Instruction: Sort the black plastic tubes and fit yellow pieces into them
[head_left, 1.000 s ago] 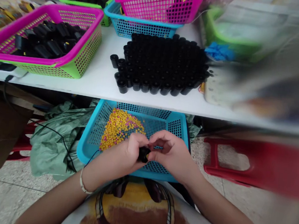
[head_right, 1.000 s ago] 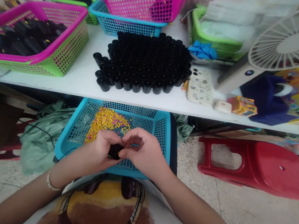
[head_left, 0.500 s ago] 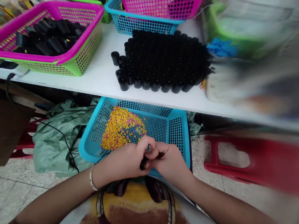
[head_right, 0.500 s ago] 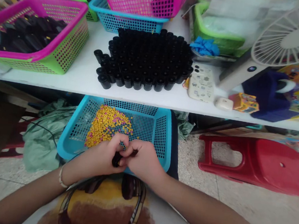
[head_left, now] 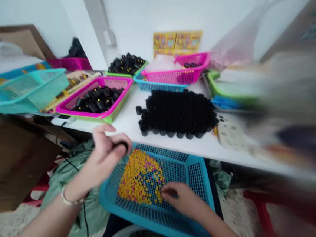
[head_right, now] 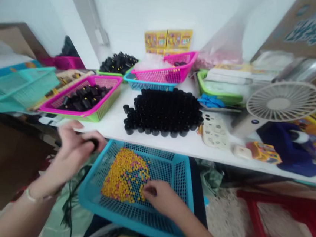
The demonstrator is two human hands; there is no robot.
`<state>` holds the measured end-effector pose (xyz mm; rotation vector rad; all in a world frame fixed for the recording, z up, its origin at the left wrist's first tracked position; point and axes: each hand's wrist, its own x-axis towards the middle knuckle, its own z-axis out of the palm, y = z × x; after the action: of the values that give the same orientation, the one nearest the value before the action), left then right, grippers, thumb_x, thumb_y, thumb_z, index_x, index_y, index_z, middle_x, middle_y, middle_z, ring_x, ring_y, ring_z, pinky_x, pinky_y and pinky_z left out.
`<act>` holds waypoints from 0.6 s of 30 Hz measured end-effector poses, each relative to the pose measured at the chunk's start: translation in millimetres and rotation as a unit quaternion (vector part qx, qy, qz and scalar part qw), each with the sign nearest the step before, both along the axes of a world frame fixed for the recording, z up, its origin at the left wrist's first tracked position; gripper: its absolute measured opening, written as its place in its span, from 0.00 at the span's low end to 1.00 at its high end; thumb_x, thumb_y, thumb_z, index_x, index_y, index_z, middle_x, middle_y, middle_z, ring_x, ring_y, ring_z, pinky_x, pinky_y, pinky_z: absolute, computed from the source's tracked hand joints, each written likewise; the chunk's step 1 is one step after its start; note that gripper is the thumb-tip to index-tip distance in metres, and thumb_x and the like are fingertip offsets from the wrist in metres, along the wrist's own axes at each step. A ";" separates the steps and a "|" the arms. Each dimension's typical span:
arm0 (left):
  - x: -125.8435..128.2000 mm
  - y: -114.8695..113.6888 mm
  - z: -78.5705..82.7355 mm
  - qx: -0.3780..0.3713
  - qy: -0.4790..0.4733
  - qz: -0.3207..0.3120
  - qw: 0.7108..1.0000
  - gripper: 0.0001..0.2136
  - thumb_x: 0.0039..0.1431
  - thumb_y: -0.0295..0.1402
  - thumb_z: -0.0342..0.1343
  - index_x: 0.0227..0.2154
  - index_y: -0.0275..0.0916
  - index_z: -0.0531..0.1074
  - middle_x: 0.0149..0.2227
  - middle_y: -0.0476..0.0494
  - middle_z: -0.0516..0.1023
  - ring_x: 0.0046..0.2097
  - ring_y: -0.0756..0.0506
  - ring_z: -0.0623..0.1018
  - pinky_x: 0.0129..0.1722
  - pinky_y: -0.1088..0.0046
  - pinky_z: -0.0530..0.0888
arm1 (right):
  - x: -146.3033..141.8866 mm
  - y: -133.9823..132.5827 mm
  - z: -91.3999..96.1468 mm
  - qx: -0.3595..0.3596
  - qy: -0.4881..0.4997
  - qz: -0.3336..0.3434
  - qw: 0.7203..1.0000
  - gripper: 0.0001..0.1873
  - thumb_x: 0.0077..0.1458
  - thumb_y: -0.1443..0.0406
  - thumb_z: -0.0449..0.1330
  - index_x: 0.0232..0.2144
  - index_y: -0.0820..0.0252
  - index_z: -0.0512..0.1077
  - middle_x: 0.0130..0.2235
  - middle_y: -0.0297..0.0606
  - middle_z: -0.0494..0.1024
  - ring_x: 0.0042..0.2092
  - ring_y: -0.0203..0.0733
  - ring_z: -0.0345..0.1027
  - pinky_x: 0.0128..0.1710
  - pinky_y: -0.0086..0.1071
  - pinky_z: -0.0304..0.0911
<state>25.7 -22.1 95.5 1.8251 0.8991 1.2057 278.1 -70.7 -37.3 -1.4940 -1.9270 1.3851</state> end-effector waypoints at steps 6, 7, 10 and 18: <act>-72.6 137.0 92.2 0.124 0.208 0.269 0.932 0.15 0.65 0.26 0.39 0.53 0.35 0.46 0.40 0.52 0.72 0.50 0.50 0.75 0.51 0.60 0.66 | -11.2 -19.5 -9.3 0.011 -0.128 0.125 0.984 0.21 0.51 0.65 0.61 0.49 0.54 0.75 0.51 0.45 0.74 0.53 0.52 0.68 0.53 0.40 0.62; -77.0 151.0 97.5 0.134 0.210 0.296 0.922 0.21 0.64 0.25 0.45 0.55 0.33 0.43 0.50 0.41 0.71 0.57 0.44 0.71 0.55 0.55 0.64 | -11.4 -20.5 -9.5 0.010 -0.134 0.131 0.982 0.23 0.51 0.65 0.61 0.51 0.54 0.73 0.52 0.45 0.73 0.55 0.52 0.66 0.55 0.40 0.60; -66.6 167.2 87.7 0.185 0.221 0.334 0.897 0.28 0.61 0.27 0.55 0.58 0.29 0.47 0.65 0.21 0.51 0.67 0.35 0.53 0.63 0.50 0.54 | -13.0 -17.6 -13.4 -0.001 -0.157 0.122 0.980 0.22 0.52 0.69 0.57 0.50 0.55 0.74 0.51 0.45 0.73 0.54 0.49 0.68 0.54 0.38 0.61; 2.8 174.5 -33.1 0.137 0.362 0.130 0.913 0.23 0.54 0.14 0.46 0.49 0.40 0.72 0.52 0.39 0.75 0.52 0.43 0.76 0.56 0.63 0.70 | -23.0 -11.7 -16.4 0.071 -0.266 0.170 0.946 0.12 0.53 0.70 0.55 0.33 0.59 0.79 0.43 0.44 0.78 0.48 0.51 0.71 0.46 0.36 0.64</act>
<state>28.5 152.3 62.4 2.5094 1.4736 0.8170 255.2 -82.4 -53.7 -1.6403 -2.6567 0.9894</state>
